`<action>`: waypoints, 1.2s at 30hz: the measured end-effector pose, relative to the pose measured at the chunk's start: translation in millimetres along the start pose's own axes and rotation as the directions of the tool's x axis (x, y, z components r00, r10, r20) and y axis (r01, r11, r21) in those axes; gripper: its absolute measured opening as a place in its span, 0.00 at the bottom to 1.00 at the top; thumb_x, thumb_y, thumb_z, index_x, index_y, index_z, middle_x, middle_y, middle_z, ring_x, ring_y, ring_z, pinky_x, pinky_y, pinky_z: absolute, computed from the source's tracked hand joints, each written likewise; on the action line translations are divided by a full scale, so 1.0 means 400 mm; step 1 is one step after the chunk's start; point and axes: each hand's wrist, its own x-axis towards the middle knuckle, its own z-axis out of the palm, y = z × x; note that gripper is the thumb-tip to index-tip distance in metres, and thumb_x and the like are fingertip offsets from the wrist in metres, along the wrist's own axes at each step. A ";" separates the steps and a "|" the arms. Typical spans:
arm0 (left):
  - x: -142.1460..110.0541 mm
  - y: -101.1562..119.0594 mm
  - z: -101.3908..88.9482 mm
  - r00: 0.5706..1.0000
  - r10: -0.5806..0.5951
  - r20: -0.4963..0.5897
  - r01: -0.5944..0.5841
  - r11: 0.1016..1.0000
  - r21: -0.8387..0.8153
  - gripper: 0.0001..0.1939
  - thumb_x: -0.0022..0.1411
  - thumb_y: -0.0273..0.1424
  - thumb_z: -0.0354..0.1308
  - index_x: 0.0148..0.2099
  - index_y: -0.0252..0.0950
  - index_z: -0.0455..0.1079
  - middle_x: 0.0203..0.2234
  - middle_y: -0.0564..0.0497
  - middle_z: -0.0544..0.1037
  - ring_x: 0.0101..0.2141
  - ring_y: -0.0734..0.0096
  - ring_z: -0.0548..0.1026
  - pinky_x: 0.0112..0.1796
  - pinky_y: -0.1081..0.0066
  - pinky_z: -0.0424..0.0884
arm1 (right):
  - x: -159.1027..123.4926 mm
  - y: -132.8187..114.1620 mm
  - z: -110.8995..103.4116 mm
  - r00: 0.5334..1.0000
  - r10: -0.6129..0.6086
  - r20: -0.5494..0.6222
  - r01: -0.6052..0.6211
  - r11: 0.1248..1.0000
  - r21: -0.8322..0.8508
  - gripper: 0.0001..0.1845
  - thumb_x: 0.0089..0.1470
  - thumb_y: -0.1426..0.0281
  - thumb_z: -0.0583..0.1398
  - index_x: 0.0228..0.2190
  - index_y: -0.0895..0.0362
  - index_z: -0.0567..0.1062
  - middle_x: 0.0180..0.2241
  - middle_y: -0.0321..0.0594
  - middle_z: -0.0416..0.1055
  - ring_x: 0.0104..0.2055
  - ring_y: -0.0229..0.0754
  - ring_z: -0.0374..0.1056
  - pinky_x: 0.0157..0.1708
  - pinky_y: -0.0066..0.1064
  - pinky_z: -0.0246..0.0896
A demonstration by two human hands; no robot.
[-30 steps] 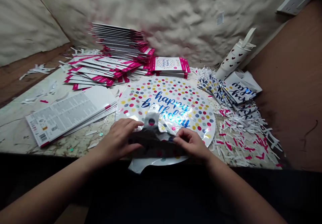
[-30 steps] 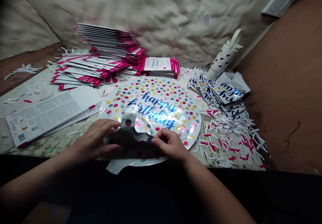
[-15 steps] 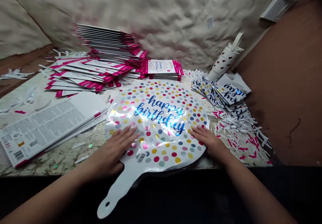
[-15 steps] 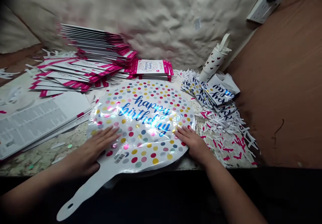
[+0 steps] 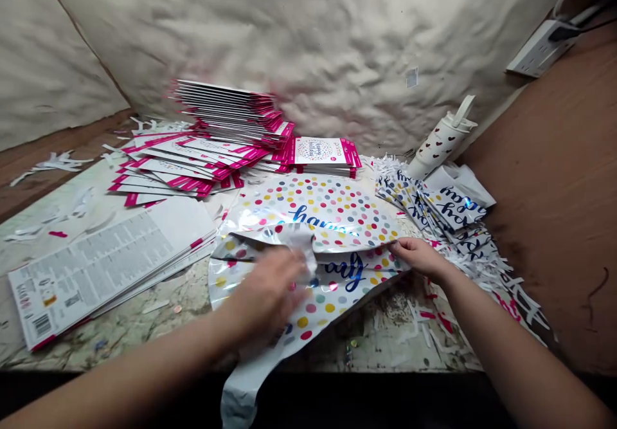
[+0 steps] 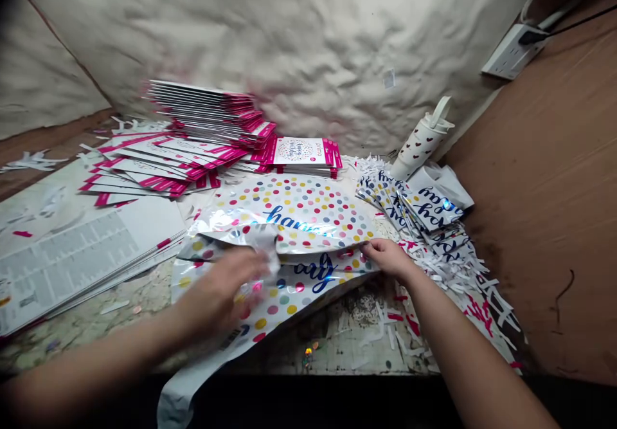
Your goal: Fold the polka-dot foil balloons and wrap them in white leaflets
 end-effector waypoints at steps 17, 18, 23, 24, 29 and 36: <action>0.040 -0.123 0.034 0.959 -0.279 0.042 0.242 0.890 0.386 0.35 0.60 0.48 0.44 0.64 0.36 0.47 0.62 0.38 0.48 0.60 0.40 0.46 0.52 0.40 0.49 | 0.126 -0.060 0.020 0.915 -0.056 -0.400 -0.130 0.896 -0.424 0.15 0.49 0.57 0.56 0.27 0.57 0.71 0.25 0.39 0.69 0.31 0.43 0.66 0.31 0.30 0.57; 0.041 -0.126 0.040 0.936 -0.349 0.050 0.298 0.859 0.415 0.37 0.59 0.50 0.43 0.64 0.34 0.46 0.62 0.37 0.47 0.60 0.38 0.46 0.51 0.39 0.49 | 0.119 -0.065 0.024 0.894 -0.068 -0.442 -0.153 0.882 -0.445 0.18 0.48 0.55 0.56 0.31 0.58 0.71 0.29 0.42 0.71 0.34 0.46 0.67 0.33 0.33 0.58; 0.030 -0.074 0.086 0.964 -0.254 0.075 0.191 0.864 0.465 0.32 0.63 0.44 0.38 0.65 0.33 0.45 0.63 0.41 0.44 0.61 0.44 0.40 0.54 0.41 0.42 | 0.038 -0.105 0.102 0.788 -0.386 -0.480 -0.040 0.745 -0.666 0.32 0.55 0.56 0.51 0.56 0.61 0.56 0.53 0.55 0.60 0.57 0.56 0.53 0.53 0.47 0.46; 0.029 -0.063 0.094 0.965 -0.234 0.115 0.161 0.882 0.443 0.33 0.63 0.47 0.38 0.65 0.34 0.44 0.63 0.41 0.45 0.61 0.44 0.40 0.53 0.40 0.43 | 0.012 -0.114 0.132 0.772 -0.515 -0.372 0.078 0.658 -0.749 0.31 0.56 0.58 0.49 0.57 0.61 0.54 0.57 0.53 0.55 0.60 0.53 0.47 0.57 0.47 0.42; 0.038 -0.040 0.112 0.950 -0.281 0.139 0.195 0.877 0.439 0.39 0.58 0.54 0.38 0.65 0.36 0.43 0.63 0.39 0.42 0.61 0.39 0.39 0.49 0.34 0.43 | -0.088 -0.159 0.295 0.764 -0.620 0.179 0.518 0.424 -0.743 0.34 0.57 0.58 0.48 0.60 0.61 0.49 0.63 0.47 0.39 0.65 0.47 0.34 0.61 0.42 0.37; 0.047 -0.042 0.108 0.932 -0.341 0.126 0.255 0.860 0.443 0.43 0.55 0.58 0.35 0.65 0.37 0.40 0.63 0.39 0.39 0.61 0.38 0.38 0.47 0.32 0.43 | -0.028 -0.139 0.277 0.911 -0.408 0.055 0.332 0.647 -0.686 0.33 0.59 0.56 0.44 0.60 0.60 0.49 0.63 0.44 0.43 0.65 0.44 0.37 0.61 0.43 0.33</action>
